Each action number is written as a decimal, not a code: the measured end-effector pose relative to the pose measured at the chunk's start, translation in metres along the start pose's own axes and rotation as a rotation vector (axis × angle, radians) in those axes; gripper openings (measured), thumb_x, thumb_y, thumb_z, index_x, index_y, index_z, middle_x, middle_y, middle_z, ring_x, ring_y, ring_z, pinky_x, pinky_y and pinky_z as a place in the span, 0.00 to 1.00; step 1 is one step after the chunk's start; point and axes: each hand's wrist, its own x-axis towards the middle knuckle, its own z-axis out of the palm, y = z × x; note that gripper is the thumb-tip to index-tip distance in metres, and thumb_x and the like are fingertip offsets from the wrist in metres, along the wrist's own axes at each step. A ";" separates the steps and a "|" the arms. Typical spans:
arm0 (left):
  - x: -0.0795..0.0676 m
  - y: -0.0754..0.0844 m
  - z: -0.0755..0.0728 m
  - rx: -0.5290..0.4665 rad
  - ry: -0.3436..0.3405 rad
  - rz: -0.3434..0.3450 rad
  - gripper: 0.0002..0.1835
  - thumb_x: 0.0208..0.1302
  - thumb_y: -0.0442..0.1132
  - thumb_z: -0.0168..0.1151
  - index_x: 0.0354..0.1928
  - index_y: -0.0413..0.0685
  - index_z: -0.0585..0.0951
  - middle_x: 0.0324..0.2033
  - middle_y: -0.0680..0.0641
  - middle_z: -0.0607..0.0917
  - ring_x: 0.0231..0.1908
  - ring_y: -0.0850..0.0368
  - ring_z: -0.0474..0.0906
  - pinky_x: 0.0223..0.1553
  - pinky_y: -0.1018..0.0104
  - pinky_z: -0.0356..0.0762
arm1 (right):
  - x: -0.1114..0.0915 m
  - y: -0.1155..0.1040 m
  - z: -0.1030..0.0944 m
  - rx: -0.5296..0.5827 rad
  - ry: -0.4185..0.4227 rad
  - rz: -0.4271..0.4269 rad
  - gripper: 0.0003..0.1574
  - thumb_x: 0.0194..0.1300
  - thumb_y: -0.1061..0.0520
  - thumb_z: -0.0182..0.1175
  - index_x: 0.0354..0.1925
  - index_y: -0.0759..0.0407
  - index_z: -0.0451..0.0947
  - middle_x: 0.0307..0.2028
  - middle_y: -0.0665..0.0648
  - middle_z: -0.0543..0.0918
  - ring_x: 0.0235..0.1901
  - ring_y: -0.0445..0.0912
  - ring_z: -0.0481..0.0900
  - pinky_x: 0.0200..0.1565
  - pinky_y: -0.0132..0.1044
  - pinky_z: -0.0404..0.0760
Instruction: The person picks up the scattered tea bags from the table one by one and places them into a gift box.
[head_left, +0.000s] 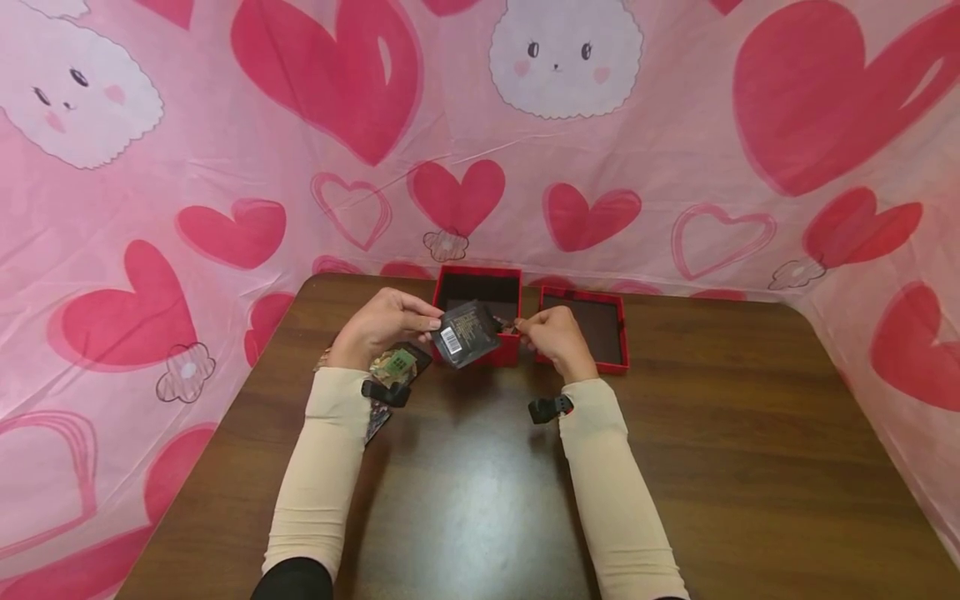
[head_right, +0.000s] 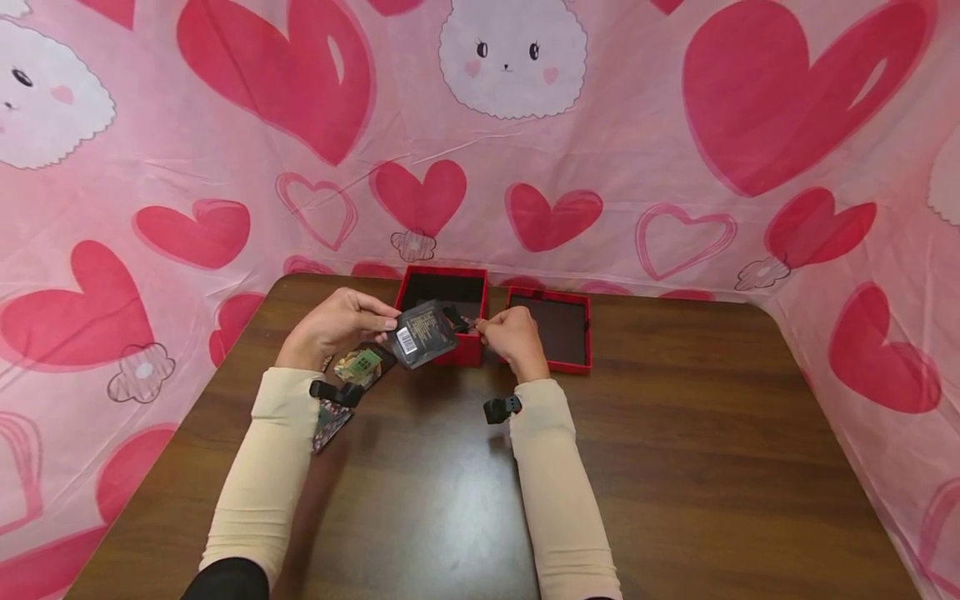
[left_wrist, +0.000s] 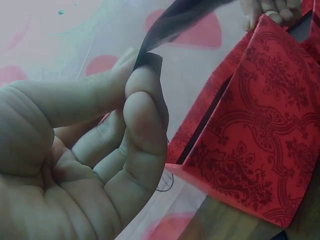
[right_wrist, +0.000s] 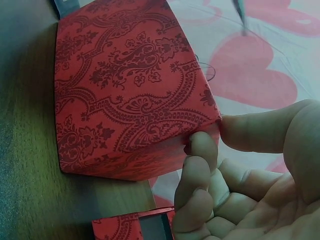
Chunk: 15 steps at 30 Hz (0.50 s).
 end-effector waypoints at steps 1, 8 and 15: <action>0.001 0.000 0.000 -0.004 0.002 0.001 0.13 0.62 0.22 0.66 0.48 0.21 0.82 0.27 0.42 0.86 0.22 0.54 0.80 0.30 0.63 0.83 | 0.000 0.000 0.000 0.001 -0.002 -0.001 0.16 0.68 0.55 0.66 0.34 0.68 0.88 0.22 0.55 0.83 0.24 0.46 0.78 0.38 0.50 0.81; 0.002 0.002 -0.001 -0.074 0.019 0.002 0.10 0.63 0.21 0.64 0.45 0.24 0.84 0.30 0.41 0.86 0.21 0.54 0.79 0.29 0.64 0.83 | -0.001 0.000 0.000 -0.002 -0.002 0.001 0.16 0.68 0.54 0.66 0.33 0.68 0.88 0.22 0.55 0.83 0.29 0.55 0.82 0.40 0.51 0.81; 0.003 0.001 -0.005 -0.078 0.075 -0.004 0.07 0.60 0.24 0.69 0.41 0.32 0.88 0.36 0.38 0.86 0.22 0.52 0.78 0.29 0.63 0.83 | -0.003 -0.001 0.000 0.008 -0.006 0.003 0.16 0.68 0.54 0.66 0.33 0.67 0.88 0.31 0.67 0.86 0.35 0.61 0.82 0.39 0.50 0.81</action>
